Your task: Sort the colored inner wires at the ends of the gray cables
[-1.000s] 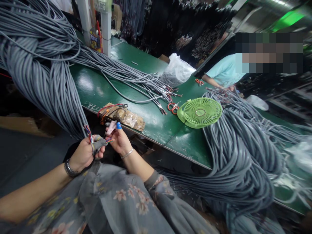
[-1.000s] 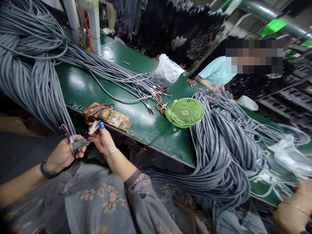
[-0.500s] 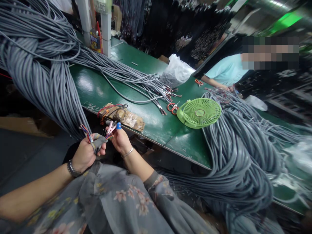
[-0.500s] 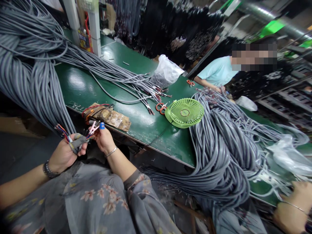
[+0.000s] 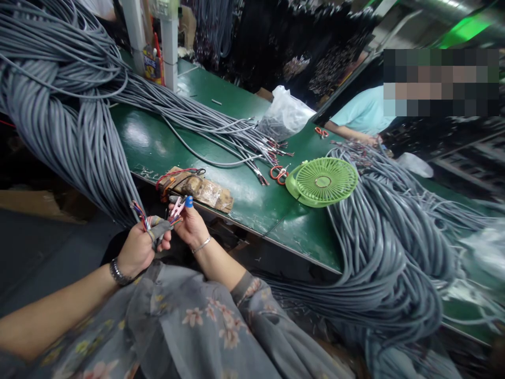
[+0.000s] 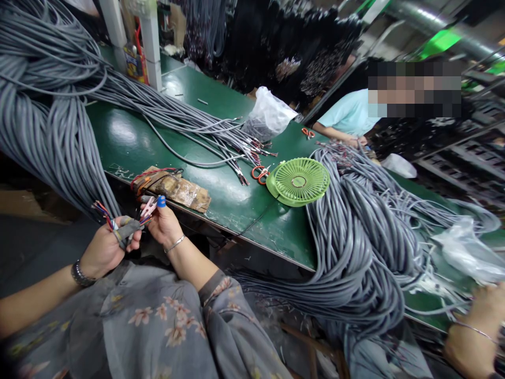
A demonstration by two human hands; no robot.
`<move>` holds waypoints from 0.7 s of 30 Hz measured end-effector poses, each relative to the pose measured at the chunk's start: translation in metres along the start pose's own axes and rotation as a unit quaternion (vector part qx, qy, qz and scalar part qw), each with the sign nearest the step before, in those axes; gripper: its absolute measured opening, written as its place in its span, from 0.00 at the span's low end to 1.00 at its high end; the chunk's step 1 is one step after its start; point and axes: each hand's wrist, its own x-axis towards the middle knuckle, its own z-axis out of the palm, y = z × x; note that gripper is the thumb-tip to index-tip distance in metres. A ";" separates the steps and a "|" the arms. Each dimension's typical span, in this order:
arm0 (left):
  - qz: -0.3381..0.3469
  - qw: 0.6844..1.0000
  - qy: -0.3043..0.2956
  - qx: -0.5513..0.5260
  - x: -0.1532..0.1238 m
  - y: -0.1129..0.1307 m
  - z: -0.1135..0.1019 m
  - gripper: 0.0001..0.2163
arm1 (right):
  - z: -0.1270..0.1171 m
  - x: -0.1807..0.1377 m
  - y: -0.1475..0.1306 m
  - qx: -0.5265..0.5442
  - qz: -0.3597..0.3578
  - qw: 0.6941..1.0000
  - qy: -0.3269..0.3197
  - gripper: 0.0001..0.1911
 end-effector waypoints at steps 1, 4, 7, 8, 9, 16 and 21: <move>-0.002 1.000 -0.001 0.002 -0.001 0.000 0.000 0.18 | 0.001 -0.001 0.000 0.000 -0.001 1.000 -0.004 0.22; 0.000 1.000 -0.014 0.006 -0.004 0.001 -0.003 0.18 | 0.000 -0.005 -0.001 -0.005 0.000 1.000 -0.015 0.25; 0.007 0.999 -0.030 0.008 -0.008 0.001 -0.006 0.18 | -0.003 -0.008 -0.005 -0.009 0.012 1.000 -0.022 0.26; 0.009 0.999 -0.033 0.007 -0.009 0.000 -0.008 0.18 | -0.004 -0.009 -0.006 -0.013 0.016 0.999 -0.025 0.25; 0.010 0.999 -0.035 0.005 -0.010 0.000 -0.009 0.17 | -0.004 -0.009 -0.007 -0.018 0.016 0.999 -0.027 0.23; 0.032 0.999 -0.003 -0.023 -0.009 0.001 -0.005 0.16 | -0.009 -0.007 -0.002 -0.080 -0.051 0.995 -0.032 0.19; 0.029 0.999 0.014 -0.020 -0.006 0.001 0.000 0.15 | -0.016 -0.004 0.007 -0.145 -0.175 0.974 -0.010 0.27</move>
